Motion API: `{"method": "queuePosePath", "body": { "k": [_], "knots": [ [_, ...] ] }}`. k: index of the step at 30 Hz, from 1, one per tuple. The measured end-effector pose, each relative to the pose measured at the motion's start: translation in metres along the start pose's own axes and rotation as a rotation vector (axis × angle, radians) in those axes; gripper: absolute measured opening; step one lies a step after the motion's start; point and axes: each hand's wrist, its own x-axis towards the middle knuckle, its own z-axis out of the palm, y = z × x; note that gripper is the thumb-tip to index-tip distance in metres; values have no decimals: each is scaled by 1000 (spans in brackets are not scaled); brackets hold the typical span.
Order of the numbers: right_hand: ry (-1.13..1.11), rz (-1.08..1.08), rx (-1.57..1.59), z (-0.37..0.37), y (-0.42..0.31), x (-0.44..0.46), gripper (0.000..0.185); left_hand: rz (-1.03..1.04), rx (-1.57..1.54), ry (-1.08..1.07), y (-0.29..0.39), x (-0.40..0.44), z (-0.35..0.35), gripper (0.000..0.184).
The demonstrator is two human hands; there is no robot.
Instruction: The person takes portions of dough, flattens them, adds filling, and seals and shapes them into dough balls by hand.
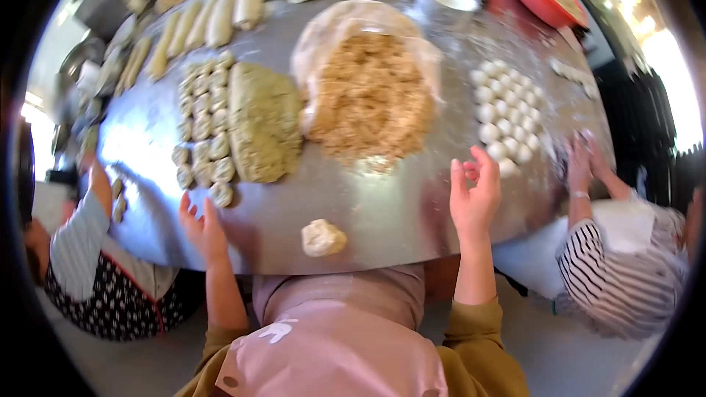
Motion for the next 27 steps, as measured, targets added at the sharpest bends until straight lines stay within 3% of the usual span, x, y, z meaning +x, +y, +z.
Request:
{"method": "queuePosePath", "body": {
  "k": [3,6,9,12,17,20,23,27],
  "knots": [
    [-204,-157,115,38,-43,-12,30,97,219,51,-22,9,9,60],
    [-386,-229,228,71,-100,-25,29,101,430,-23,-9,6,9,48],
    [-448,-476,307,108,-134,-28,34,211,308,-53,-7,7,12,35],
    [-467,-611,307,133,-166,-22,39,88,101,-230,9,8,9,28],
    [-454,-771,208,169,-194,-3,40,55,-7,-290,18,-4,11,29],
    [-536,-841,137,190,-189,-7,38,-213,-598,-278,-2,-8,23,28],
    [-610,-751,146,187,-189,-8,25,-671,-1337,-557,18,-1,-2,26],
    [-702,-631,239,178,-184,-8,15,-719,-1488,-700,22,-3,-6,28]
  ]
}}
